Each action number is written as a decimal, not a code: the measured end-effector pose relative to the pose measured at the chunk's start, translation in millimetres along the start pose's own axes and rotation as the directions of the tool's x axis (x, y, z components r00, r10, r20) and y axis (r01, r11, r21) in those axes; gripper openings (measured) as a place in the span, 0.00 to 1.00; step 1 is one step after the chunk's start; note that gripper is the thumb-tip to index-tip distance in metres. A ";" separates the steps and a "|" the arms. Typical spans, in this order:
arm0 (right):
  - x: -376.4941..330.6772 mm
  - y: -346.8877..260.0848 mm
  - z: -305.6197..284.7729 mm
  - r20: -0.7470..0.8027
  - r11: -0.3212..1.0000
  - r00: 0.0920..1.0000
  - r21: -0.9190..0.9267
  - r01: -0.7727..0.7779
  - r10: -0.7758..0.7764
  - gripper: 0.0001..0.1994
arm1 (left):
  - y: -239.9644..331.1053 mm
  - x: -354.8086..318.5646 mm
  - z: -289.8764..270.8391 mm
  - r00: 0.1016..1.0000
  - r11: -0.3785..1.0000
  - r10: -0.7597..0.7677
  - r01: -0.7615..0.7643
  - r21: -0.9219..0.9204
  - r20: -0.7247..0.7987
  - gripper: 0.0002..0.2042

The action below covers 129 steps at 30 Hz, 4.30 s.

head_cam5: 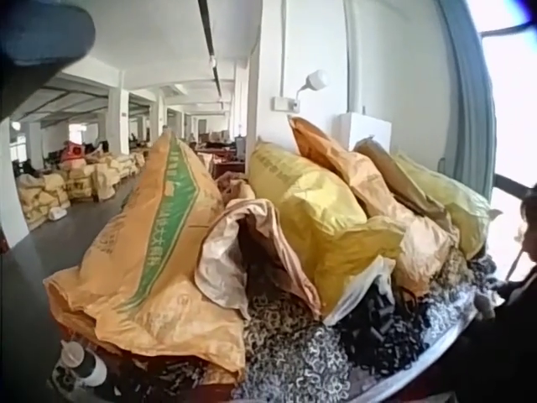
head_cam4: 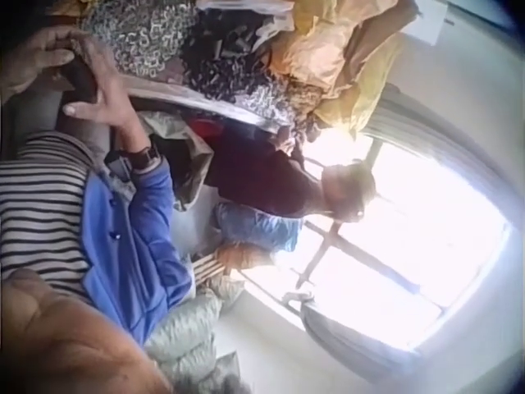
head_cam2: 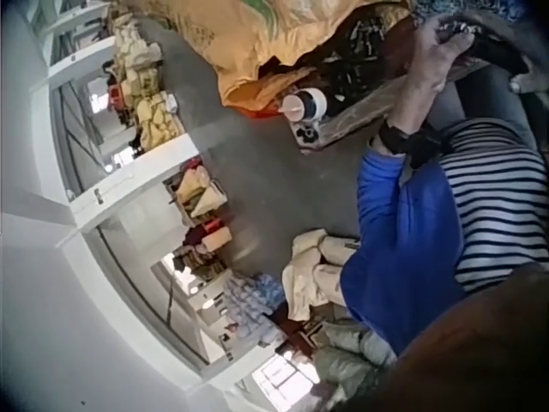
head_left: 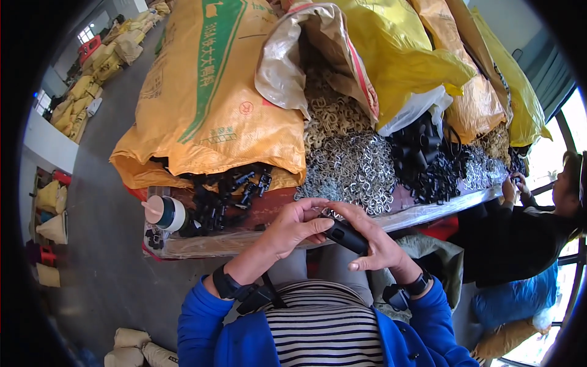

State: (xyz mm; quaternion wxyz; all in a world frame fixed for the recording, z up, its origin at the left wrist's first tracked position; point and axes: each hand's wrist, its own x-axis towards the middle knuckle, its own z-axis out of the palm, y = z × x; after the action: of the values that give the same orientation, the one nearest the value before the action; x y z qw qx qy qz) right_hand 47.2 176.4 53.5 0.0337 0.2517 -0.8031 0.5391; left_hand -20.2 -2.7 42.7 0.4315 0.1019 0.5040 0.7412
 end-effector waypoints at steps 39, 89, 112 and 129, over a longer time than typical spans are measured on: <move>-28.9 12.0 35.2 -0.337 0.843 0.904 0.536 -0.043 0.261 0.32 | -36.1 3.3 18.4 0.985 0.982 -0.098 0.118 -0.145 0.141 0.27; 0.9 104.3 39.3 -0.122 0.498 0.991 -0.857 -0.134 0.057 0.03 | -51.0 2.7 -54.9 0.849 0.241 0.529 -0.165 0.956 0.013 0.08; -4.9 76.7 47.5 -0.009 0.485 0.783 0.790 -0.376 0.622 0.06 | -51.9 19.8 -18.5 0.763 0.429 0.642 -0.438 0.790 0.074 0.06; -9.7 63.9 59.9 -0.023 0.460 0.816 0.835 -0.302 0.578 0.03 | -39.6 -2.5 -28.2 0.728 0.459 0.685 -0.410 0.788 -0.020 0.06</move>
State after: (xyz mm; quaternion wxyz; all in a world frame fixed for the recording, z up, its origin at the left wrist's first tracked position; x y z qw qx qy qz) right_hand 40.6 145.7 -28.8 -0.1024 -0.0662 -0.4937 0.8610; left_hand -14.0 -18.4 -3.0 -0.0085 0.2985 0.7616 0.5751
